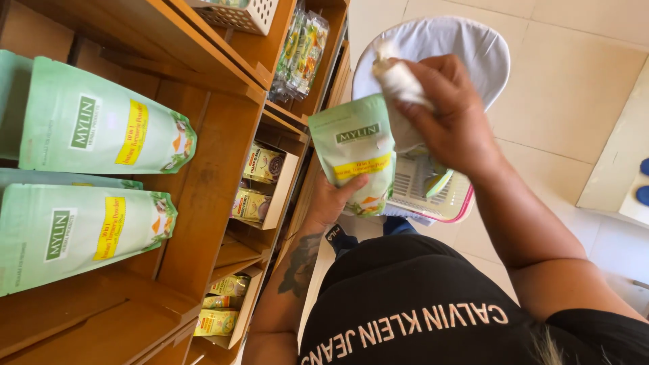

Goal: The recorder wipes down various product pouches with a white cloth and organizes them into rows on wooden store shelves.

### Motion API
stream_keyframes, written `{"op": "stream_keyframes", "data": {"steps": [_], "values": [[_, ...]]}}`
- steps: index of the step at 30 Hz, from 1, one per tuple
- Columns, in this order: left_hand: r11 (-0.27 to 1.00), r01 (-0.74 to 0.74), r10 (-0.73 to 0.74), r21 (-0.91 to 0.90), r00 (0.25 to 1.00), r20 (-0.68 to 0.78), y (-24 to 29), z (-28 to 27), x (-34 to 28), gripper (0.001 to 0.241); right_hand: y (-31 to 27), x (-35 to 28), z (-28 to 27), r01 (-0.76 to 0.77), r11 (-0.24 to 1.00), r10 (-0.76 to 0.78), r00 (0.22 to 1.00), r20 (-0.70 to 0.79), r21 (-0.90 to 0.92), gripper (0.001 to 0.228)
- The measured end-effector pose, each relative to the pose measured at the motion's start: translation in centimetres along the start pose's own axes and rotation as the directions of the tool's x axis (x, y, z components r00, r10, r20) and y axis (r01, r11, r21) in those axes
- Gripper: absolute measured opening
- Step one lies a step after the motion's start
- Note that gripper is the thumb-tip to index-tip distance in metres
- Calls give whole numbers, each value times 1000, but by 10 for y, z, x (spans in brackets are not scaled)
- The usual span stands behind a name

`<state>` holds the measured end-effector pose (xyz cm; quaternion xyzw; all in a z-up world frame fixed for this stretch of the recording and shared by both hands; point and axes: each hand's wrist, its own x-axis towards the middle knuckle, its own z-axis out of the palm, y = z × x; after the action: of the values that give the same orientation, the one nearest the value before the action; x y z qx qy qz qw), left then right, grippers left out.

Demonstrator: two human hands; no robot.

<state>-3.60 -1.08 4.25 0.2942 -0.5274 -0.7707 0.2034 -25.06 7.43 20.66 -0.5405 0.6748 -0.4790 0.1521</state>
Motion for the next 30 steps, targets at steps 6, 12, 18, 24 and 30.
{"op": "stream_keyframes", "data": {"steps": [6,12,18,24,30], "values": [[974,-217,224,57,954,-198,10,13,1,45,47,-30,78,424,868,-413,905,99,-258,40],[985,-147,123,-89,966,-229,20,-5,-12,46,31,-5,35,-23,923,145,945,-292,385,25],[978,-183,151,-106,956,-251,12,-13,0,39,59,-29,78,255,956,-245,966,-84,148,39],[962,-272,265,32,891,-369,26,-41,-6,36,81,-104,123,458,882,-425,874,235,-110,32],[920,-305,380,247,853,-359,70,-44,-32,37,74,-55,94,-205,964,149,943,297,169,42]]}}
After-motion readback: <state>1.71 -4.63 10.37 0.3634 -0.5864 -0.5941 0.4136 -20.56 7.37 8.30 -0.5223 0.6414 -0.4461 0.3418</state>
